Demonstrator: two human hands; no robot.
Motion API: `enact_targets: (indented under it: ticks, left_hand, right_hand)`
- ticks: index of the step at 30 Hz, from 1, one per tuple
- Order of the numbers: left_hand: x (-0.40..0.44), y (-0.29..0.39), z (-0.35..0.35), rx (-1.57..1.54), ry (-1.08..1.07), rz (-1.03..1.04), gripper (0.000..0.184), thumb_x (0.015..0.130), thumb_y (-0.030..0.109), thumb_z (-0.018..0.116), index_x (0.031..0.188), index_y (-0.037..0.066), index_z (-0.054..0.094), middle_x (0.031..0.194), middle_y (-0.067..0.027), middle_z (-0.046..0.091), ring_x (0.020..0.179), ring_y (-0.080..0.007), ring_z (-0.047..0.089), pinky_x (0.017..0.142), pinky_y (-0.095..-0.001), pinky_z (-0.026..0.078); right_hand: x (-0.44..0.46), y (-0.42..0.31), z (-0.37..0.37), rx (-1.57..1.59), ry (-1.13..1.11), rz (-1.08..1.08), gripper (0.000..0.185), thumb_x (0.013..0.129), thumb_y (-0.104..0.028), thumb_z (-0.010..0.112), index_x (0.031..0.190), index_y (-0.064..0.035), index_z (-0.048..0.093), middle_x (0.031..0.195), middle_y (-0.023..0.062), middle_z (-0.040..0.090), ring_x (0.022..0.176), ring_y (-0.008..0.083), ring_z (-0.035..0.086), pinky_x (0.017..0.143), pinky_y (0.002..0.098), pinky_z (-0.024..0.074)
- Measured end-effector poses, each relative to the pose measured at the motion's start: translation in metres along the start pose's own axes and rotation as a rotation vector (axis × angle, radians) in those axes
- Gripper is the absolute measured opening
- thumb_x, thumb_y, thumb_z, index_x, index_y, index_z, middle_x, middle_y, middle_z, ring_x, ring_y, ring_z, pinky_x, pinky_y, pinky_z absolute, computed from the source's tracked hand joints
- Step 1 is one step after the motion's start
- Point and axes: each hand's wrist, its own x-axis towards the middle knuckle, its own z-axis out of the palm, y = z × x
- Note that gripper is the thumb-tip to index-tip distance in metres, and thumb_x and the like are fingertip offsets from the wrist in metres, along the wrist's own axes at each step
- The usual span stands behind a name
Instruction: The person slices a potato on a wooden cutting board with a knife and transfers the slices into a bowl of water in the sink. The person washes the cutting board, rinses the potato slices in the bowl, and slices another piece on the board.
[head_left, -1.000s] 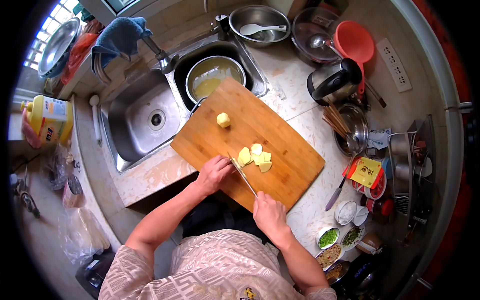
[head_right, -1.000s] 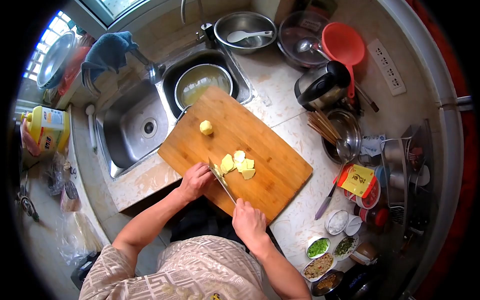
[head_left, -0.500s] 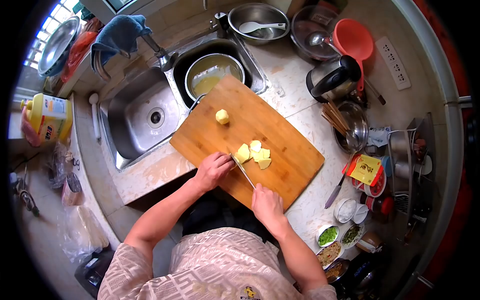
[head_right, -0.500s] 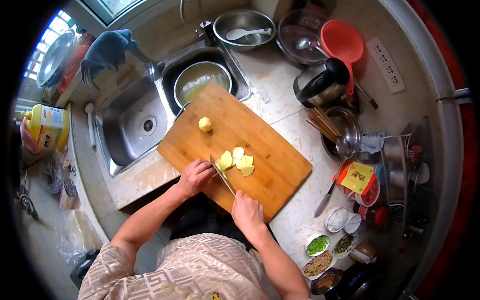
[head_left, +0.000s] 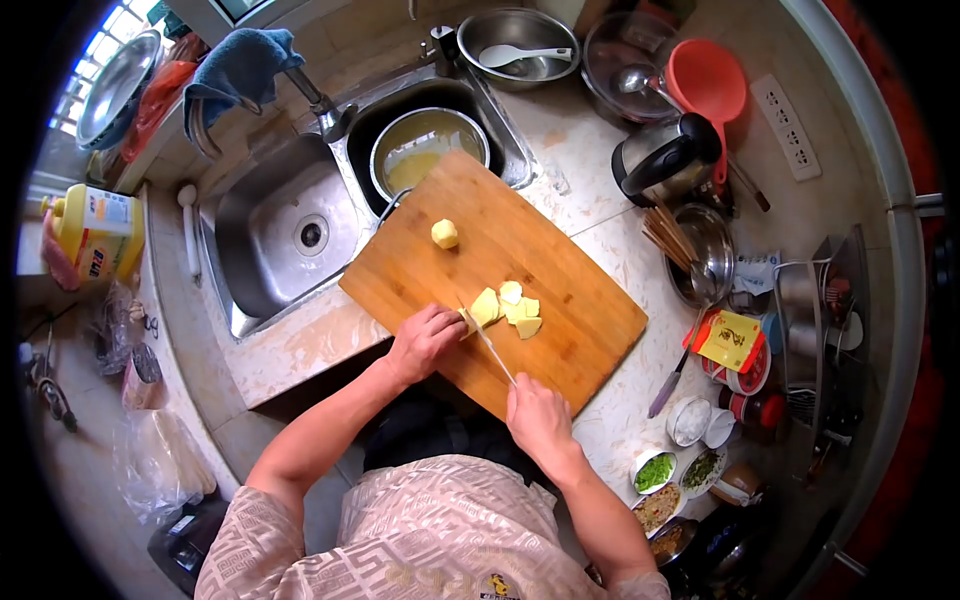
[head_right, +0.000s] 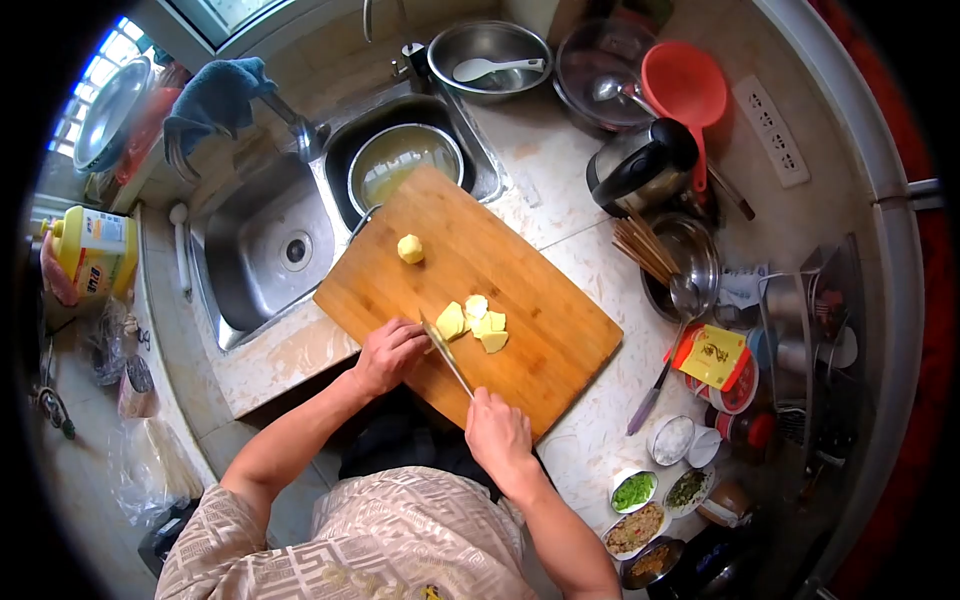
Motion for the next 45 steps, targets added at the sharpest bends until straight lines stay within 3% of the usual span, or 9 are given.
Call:
enact_targets:
  ticks: [4, 14, 20, 37, 40, 45]
  left_hand:
    - [-0.003, -0.002, 0.000, 0.029, -0.038, -0.013, 0.028, 0.074, -0.001, 0.076, 0.102, 0.002, 0.072, 0.100, -0.0126, 0.069, 0.088, -0.0306, 0.067, 0.074, -0.0384, 0.057]
    - [-0.004, 0.002, 0.002, -0.021, 0.026, -0.042, 0.026, 0.075, -0.002, 0.075, 0.101, 0.002, 0.070, 0.099, -0.0127, 0.068, 0.088, -0.0311, 0.067, 0.075, -0.0395, 0.057]
    - [-0.001, 0.001, -0.001, 0.005, -0.009, -0.016, 0.027, 0.074, -0.002, 0.075, 0.100, 0.001, 0.070, 0.099, -0.0134, 0.068, 0.088, -0.0314, 0.066, 0.074, -0.0390, 0.057]
    - [-0.006, 0.004, -0.003, -0.026, 0.009, -0.043, 0.028, 0.075, -0.002, 0.074, 0.102, 0.000, 0.070, 0.101, -0.0147, 0.067, 0.090, -0.0325, 0.066, 0.075, -0.0389, 0.057]
    - [-0.008, 0.003, 0.000, 0.010, -0.006, -0.053, 0.023, 0.081, 0.006, 0.068, 0.104, 0.001, 0.070, 0.101, -0.0125, 0.066, 0.091, -0.0303, 0.064, 0.078, -0.0386, 0.057]
    - [-0.007, 0.002, 0.002, -0.003, 0.008, -0.030, 0.028, 0.076, -0.002, 0.074, 0.103, 0.001, 0.070, 0.100, -0.0142, 0.067, 0.089, -0.0318, 0.066, 0.075, -0.0391, 0.057]
  right_hand:
    - [-0.006, -0.008, -0.004, 0.012, 0.003, 0.018, 0.019, 0.100, -0.017, 0.056, 0.090, -0.0014, 0.058, 0.083, 0.0222, 0.070, 0.072, 0.0470, 0.068, 0.065, 0.0573, 0.0543]
    - [-0.004, -0.007, -0.008, -0.036, 0.003, 0.000, 0.014, 0.099, -0.015, 0.055, 0.091, -0.0030, 0.058, 0.080, 0.0194, 0.069, 0.072, 0.0428, 0.070, 0.064, 0.0546, 0.0563]
    - [0.014, 0.004, 0.020, -0.047, -0.013, 0.002, 0.015, 0.099, -0.015, 0.055, 0.091, -0.0029, 0.058, 0.081, 0.0197, 0.069, 0.070, 0.0440, 0.070, 0.064, 0.0554, 0.0558]
    - [-0.003, -0.002, -0.003, -0.031, 0.009, -0.023, 0.014, 0.099, -0.014, 0.054, 0.091, -0.0029, 0.058, 0.082, 0.0200, 0.069, 0.070, 0.0439, 0.070, 0.063, 0.0550, 0.0559]
    - [-0.009, -0.007, -0.007, -0.045, -0.036, -0.001, 0.015, 0.099, -0.014, 0.054, 0.092, -0.0027, 0.058, 0.085, 0.0205, 0.070, 0.072, 0.0437, 0.071, 0.064, 0.0554, 0.0561]
    - [0.007, 0.001, 0.015, -0.060, -0.022, 0.016, 0.015, 0.099, -0.016, 0.055, 0.090, -0.0040, 0.057, 0.085, 0.0191, 0.071, 0.071, 0.0432, 0.070, 0.065, 0.0548, 0.0562]
